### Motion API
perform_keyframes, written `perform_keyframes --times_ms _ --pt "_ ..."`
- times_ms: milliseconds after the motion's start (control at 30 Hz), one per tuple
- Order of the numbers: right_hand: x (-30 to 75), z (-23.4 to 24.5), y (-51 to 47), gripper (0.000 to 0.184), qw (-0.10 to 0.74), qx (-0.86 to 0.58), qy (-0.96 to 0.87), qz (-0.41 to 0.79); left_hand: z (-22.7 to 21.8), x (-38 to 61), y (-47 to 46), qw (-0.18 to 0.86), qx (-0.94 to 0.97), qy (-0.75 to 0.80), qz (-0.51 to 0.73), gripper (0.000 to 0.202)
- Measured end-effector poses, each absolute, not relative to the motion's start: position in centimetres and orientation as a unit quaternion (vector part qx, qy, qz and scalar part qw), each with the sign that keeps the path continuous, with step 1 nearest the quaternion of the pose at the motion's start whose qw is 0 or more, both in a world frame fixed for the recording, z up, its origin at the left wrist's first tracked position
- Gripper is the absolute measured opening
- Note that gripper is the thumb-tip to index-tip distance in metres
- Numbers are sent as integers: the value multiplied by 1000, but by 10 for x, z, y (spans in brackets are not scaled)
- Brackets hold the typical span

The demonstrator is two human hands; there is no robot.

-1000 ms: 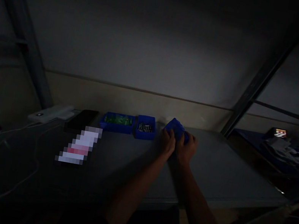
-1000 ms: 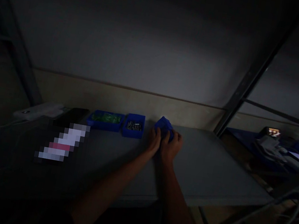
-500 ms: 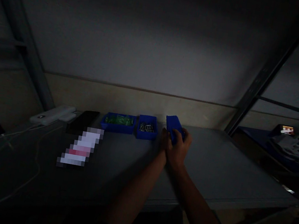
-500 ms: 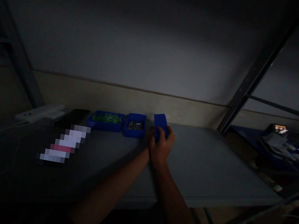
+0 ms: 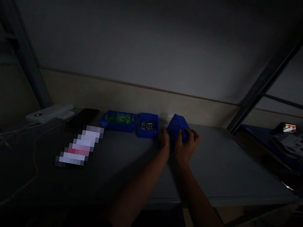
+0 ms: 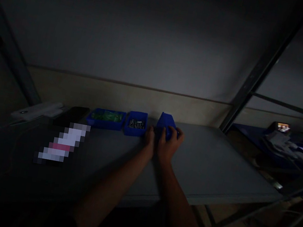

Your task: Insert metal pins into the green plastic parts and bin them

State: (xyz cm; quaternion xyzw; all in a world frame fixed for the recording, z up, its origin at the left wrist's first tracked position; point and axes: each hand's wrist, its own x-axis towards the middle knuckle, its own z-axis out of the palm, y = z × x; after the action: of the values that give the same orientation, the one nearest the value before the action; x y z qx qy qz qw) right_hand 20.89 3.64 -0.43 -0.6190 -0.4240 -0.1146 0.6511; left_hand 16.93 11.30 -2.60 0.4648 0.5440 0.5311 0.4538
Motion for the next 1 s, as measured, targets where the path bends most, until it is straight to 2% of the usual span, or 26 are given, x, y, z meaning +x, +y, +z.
perform_keyframes --times_ms 167,433,633,800,1000 --pt "214 -1 35 33 663 -617 -409 -113 -11 167 103 539 373 542 526 37" --pt "218 1 34 32 672 -616 -396 -112 -13 172 103 581 315 517 544 38" --pt "225 2 33 33 680 -621 -372 -120 -23 179 110 582 290 496 575 31" --pt "239 4 33 33 703 -630 -305 -127 -25 185 112 594 217 440 637 16" --pt "271 -3 36 34 721 -656 -192 -113 -31 187 120 539 319 486 610 14"
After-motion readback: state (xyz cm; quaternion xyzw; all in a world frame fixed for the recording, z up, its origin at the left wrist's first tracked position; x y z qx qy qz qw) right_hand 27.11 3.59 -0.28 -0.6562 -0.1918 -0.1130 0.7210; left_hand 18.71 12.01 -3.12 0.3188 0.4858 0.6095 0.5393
